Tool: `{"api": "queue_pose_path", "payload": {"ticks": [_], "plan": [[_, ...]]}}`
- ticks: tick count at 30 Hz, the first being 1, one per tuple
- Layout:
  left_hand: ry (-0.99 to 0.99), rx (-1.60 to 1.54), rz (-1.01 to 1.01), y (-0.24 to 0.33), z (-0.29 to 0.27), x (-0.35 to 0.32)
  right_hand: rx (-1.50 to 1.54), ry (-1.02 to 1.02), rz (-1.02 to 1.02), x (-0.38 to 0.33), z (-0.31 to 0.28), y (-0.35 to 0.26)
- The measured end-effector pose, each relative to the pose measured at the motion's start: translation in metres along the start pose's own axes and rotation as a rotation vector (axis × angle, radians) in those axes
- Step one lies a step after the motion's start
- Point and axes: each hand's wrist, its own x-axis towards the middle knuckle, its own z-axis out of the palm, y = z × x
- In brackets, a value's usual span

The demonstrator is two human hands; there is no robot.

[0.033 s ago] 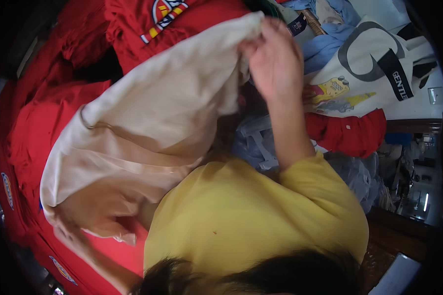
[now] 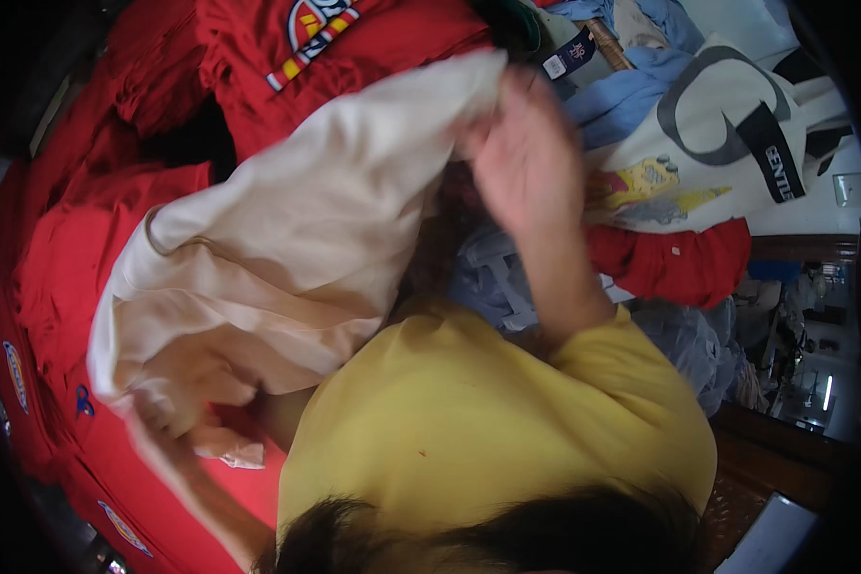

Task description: The person folds red and beige garments on a large table, smooths the fabric by hand, and applies small stickers to the items.

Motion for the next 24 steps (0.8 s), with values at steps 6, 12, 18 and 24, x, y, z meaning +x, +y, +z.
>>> {"api": "queue_pose_path", "payload": {"ticks": [6, 12, 18, 24], "plan": [[-0.225, -0.726, -0.704, -0.115, 0.239, 0.053, -0.260, -0.232, 0.993, -0.086, -0.051, 0.047], [-0.825, 0.343, 0.108, -0.171, 0.379, 0.092, 0.171, 0.374, 1.147, -0.141, -0.173, -0.002], [-1.676, 0.808, 0.372, -0.123, 0.592, 0.164, -0.063, 0.812, 1.086, -0.263, -0.262, -0.061], [-1.208, 0.775, 0.482, -0.173, 0.756, 0.194, -0.346, 0.845, 1.122, -0.251, -0.244, -0.054]]}}
